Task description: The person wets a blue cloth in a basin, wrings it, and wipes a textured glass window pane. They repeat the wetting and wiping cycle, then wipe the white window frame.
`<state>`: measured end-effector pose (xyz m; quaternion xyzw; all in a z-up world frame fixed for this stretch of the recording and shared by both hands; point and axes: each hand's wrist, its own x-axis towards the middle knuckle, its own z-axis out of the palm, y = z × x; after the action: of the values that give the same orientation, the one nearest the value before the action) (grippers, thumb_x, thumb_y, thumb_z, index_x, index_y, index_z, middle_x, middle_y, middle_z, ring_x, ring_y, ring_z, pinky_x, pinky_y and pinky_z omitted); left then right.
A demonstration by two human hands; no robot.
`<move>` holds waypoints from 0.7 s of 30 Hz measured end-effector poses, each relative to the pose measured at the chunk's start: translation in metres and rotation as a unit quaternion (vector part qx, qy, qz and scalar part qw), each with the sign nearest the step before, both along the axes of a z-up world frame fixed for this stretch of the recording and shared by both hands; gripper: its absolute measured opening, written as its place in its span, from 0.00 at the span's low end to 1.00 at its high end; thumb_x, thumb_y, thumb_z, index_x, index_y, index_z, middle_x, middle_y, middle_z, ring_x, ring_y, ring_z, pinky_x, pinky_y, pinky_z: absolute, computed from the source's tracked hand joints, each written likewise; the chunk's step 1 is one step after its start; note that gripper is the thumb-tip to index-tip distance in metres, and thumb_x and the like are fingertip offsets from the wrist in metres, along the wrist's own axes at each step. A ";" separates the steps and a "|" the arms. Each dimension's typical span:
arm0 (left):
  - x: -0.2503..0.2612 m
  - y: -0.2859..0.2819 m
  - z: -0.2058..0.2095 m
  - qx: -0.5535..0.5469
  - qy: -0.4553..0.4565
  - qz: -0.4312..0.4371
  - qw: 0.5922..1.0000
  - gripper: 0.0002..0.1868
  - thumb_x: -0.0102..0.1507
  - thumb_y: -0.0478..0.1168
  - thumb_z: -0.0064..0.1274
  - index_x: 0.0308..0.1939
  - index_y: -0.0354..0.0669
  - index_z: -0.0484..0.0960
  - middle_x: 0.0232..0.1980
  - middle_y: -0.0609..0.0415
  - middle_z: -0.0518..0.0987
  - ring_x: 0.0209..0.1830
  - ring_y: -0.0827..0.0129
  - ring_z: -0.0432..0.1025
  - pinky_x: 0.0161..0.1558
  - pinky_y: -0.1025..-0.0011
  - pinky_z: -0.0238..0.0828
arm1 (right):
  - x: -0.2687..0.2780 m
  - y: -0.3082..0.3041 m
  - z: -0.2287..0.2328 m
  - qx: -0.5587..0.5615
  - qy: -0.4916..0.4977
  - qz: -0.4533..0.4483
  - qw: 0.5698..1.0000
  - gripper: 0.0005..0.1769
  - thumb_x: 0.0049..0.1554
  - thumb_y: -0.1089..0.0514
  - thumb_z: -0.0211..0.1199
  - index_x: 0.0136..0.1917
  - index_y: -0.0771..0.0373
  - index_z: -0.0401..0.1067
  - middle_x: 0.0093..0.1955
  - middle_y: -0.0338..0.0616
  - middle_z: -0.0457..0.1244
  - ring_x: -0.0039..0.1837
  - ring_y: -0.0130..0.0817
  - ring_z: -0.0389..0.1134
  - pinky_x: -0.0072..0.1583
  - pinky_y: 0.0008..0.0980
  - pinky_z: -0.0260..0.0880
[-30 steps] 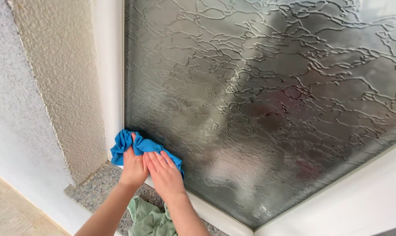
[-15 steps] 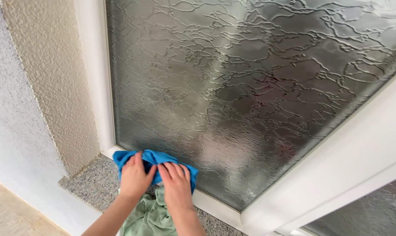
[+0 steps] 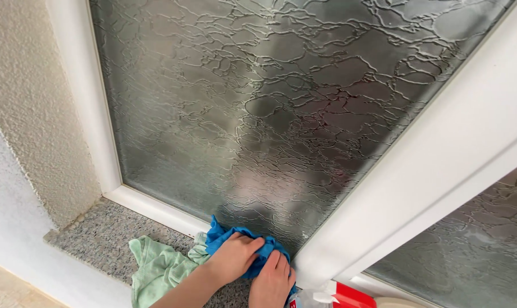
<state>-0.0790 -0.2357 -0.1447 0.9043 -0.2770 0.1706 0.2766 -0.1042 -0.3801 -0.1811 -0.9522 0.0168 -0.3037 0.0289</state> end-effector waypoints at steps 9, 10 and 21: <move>-0.011 0.000 0.001 0.086 0.037 -0.032 0.995 0.19 0.70 0.36 0.44 0.66 0.47 0.69 0.57 0.49 0.79 0.58 0.54 0.71 0.64 0.50 0.51 | -0.003 -0.010 -0.029 -0.012 -0.026 -0.012 1.000 0.08 0.59 0.53 0.54 0.52 0.53 0.67 0.53 0.38 0.68 0.60 0.40 0.68 0.61 0.45 0.64; -0.012 0.002 0.003 0.098 0.036 -0.030 0.994 0.22 0.68 0.35 0.46 0.68 0.46 0.69 0.59 0.48 0.79 0.59 0.54 0.71 0.67 0.51 0.51 | 0.000 -0.012 -0.034 -0.004 -0.016 0.012 1.000 0.10 0.59 0.54 0.55 0.54 0.53 0.67 0.53 0.38 0.68 0.60 0.41 0.67 0.61 0.46 0.64; -0.008 0.057 0.023 0.072 0.084 -0.001 0.994 0.22 0.63 0.30 0.47 0.61 0.50 0.71 0.50 0.49 0.84 0.54 0.49 0.75 0.62 0.55 0.60 | 0.000 0.026 0.009 0.033 0.012 0.205 0.978 0.15 0.50 0.64 0.55 0.53 0.58 0.65 0.44 0.44 0.66 0.52 0.49 0.65 0.56 0.50 0.62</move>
<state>-0.0872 -0.1786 -0.1212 0.9327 -0.2649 0.0737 0.2333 -0.1044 -0.3543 -0.1721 -0.9376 -0.1686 -0.2789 0.1215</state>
